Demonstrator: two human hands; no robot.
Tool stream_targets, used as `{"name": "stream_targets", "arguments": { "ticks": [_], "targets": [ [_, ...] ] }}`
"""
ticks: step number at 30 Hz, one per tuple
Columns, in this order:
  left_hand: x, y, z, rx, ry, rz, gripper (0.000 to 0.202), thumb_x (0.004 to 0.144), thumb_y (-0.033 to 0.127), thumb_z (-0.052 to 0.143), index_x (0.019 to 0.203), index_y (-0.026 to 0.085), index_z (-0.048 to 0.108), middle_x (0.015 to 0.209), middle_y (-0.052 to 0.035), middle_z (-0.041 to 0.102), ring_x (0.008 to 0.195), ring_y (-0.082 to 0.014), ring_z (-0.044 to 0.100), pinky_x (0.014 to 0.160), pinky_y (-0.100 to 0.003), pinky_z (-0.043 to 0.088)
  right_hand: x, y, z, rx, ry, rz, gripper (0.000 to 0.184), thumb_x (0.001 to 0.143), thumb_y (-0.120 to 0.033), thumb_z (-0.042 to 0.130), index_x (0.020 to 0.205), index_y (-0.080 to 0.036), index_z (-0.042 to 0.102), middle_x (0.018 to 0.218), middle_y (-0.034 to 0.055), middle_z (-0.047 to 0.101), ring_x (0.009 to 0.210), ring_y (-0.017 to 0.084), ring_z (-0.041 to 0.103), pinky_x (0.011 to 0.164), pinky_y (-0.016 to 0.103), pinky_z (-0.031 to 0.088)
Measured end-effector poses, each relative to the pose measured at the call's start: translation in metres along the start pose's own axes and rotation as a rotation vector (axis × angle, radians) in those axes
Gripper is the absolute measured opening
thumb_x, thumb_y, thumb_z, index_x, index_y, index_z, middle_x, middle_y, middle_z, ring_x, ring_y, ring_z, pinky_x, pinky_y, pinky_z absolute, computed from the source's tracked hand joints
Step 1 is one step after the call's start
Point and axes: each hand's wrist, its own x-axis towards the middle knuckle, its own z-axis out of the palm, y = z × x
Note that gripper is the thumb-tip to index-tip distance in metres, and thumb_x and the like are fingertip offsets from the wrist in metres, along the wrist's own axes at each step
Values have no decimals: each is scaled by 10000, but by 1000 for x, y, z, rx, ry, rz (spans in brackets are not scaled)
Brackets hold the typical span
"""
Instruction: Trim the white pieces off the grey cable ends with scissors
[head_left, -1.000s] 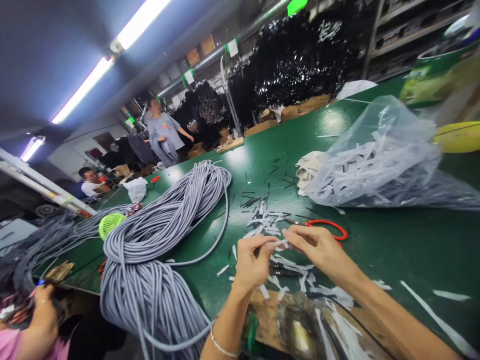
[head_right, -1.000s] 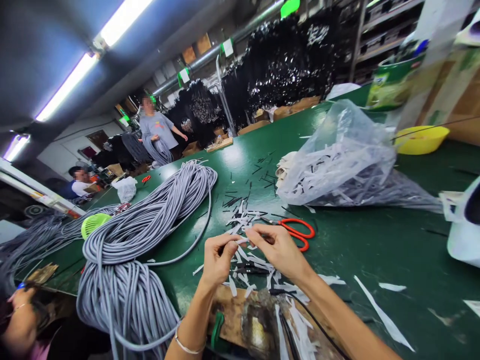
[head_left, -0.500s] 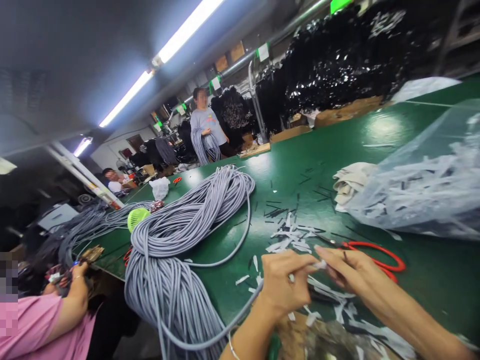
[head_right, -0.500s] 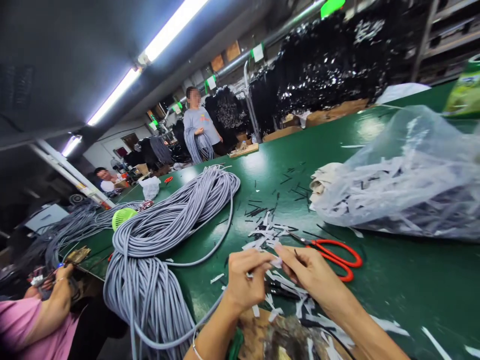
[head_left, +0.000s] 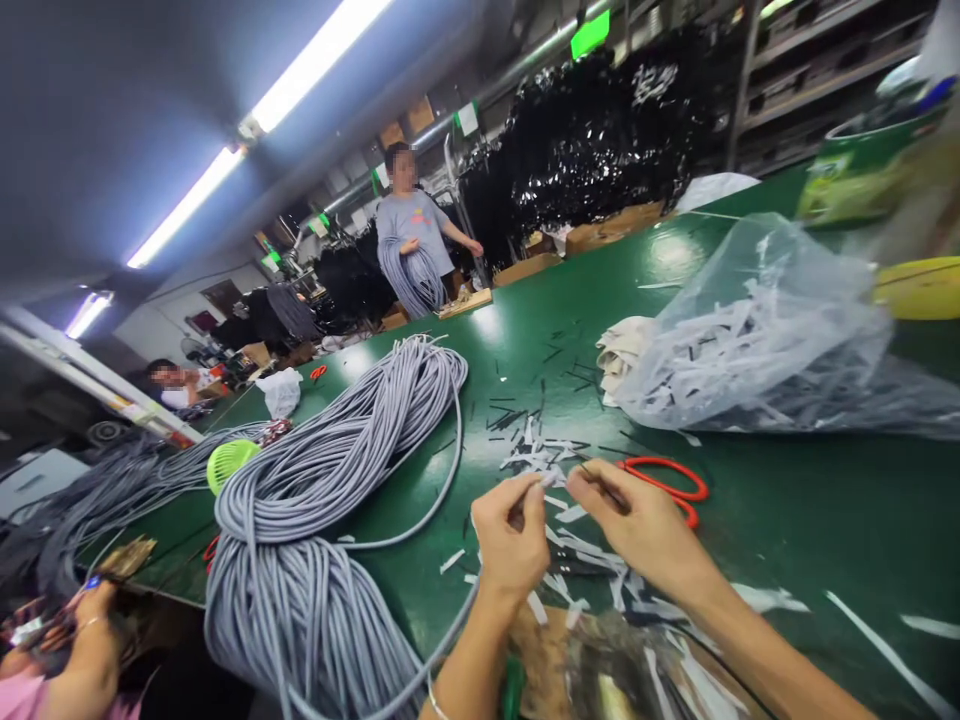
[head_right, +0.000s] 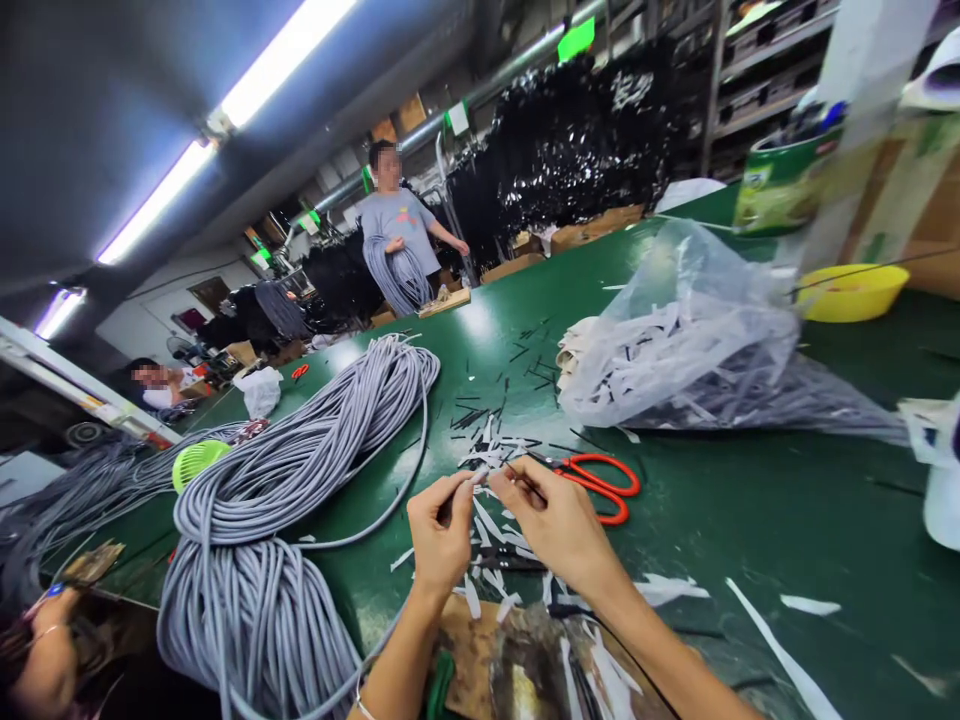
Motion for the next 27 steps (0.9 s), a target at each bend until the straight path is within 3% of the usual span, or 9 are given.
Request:
{"name": "stream_targets", "arguments": {
  "ticks": [3, 6, 10, 16, 27],
  "targets": [
    [2, 0, 2, -154, 46, -163, 350, 840, 348, 479, 792, 102, 723, 717, -88, 696, 638, -178, 602, 592, -253, 474, -4, -3, 3, -51, -26, -80, 474, 840, -567, 347, 636, -199, 565, 540, 6, 556, 480, 126, 476, 462, 229, 370],
    [2, -1, 2, -236, 36, -226, 394, 824, 415, 499, 772, 94, 721, 659, -68, 665, 563, -152, 552, 547, -240, 446, -7, -7, 6, -96, -42, -133, 499, 869, -524, 314, 540, -201, 506, 482, 5, 528, 440, 115, 444, 445, 227, 343],
    [2, -1, 2, -257, -10, -244, 436, 818, 460, 496, 766, 85, 714, 535, -22, 562, 477, -108, 425, 479, -217, 369, -9, -9, 8, -107, -30, -124, 507, 870, -526, 305, 511, -202, 455, 440, -13, 457, 413, 102, 385, 419, 226, 301],
    [0, 1, 7, -240, -63, -231, 463, 821, 496, 484, 768, 97, 713, 554, -26, 548, 497, -113, 410, 488, -225, 355, -10, -2, 10, -8, -9, -14, 487, 840, -569, 316, 542, -204, 438, 449, -31, 392, 416, 104, 355, 416, 231, 298],
    [4, 2, 8, -401, -5, -316, 581, 734, 613, 550, 817, 58, 699, 492, 29, 405, 453, -73, 297, 414, -194, 265, -8, -5, 11, 31, -135, 63, 483, 782, -589, 331, 505, -201, 412, 469, -11, 405, 450, 109, 347, 441, 250, 283]
  ]
}}
